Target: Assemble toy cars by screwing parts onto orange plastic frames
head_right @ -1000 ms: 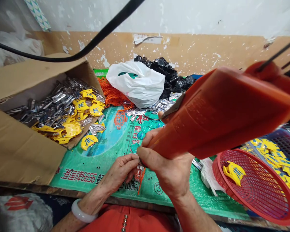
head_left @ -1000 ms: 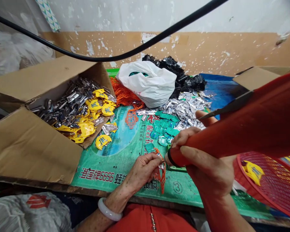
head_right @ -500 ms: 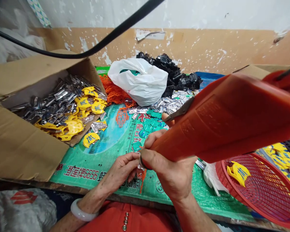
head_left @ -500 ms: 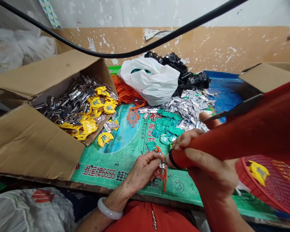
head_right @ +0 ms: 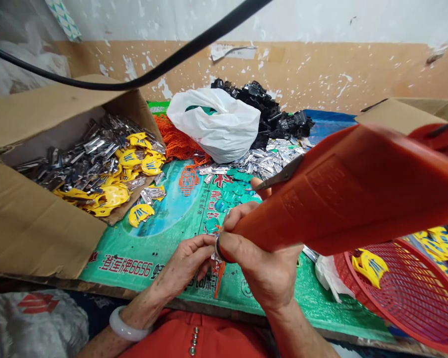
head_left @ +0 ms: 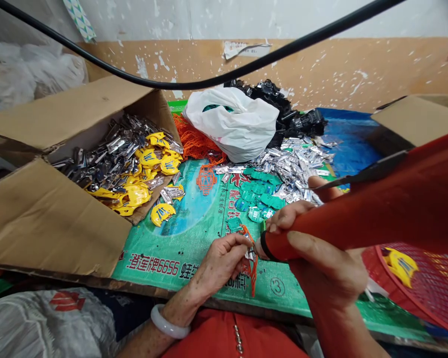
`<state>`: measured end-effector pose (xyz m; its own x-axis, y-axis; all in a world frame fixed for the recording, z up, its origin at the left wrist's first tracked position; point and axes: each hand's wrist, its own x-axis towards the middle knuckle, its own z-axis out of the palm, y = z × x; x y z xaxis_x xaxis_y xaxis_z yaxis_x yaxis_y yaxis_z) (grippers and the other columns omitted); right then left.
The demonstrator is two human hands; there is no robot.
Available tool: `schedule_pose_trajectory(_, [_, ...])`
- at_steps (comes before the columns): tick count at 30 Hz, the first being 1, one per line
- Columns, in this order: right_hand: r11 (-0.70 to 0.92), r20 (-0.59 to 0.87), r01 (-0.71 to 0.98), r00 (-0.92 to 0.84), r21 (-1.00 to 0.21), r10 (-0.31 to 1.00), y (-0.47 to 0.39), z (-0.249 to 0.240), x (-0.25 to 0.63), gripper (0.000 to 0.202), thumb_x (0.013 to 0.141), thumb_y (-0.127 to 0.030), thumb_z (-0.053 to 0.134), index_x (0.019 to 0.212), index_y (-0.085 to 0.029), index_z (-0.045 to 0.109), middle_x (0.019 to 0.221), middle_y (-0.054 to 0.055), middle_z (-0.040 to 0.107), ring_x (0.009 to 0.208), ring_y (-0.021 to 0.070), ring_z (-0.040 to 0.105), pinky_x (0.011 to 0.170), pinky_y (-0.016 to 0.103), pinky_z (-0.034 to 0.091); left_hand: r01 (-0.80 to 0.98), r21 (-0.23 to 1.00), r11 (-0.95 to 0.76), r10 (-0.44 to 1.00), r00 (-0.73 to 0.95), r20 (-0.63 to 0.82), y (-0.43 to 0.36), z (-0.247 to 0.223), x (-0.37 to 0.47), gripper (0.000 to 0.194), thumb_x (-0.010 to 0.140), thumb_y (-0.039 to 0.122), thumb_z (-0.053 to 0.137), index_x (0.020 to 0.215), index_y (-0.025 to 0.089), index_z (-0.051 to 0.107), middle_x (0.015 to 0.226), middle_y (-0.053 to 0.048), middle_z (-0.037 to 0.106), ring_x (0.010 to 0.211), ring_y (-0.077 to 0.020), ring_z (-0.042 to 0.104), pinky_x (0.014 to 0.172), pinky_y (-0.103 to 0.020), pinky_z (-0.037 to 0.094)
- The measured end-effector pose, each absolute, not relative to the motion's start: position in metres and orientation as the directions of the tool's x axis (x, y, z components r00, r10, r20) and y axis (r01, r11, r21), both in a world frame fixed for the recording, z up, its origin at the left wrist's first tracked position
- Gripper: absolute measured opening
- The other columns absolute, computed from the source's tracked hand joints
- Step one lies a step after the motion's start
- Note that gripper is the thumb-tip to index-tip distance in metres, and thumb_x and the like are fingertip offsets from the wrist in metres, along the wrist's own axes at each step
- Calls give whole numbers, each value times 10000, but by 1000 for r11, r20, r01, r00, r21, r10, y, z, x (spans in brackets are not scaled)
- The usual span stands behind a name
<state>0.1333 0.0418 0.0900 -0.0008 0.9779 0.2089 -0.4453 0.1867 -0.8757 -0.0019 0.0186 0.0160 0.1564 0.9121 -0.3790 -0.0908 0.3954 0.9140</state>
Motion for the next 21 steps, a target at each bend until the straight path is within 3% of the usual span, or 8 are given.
schedule_pose_trajectory(13, [206,237,-440,-14,-874,971,39,89,135,535,665,-152,754,1138,-330,579,719,-27,630,642,169,574,522,304,509,-92,905,414,905,151,-399,20,16,-2,264,744,347,522,877,138,614,516,69,498,378,-53,367,361,-169,278])
schedule_pose_trajectory(21, [200,236,-431,-32,-880,971,39,90,135,620,657,-189,780,1210,-344,546,713,-32,636,651,159,577,621,328,527,-103,909,404,909,151,-388,19,16,-2,256,738,333,535,875,134,618,531,64,516,377,-53,374,356,-170,283])
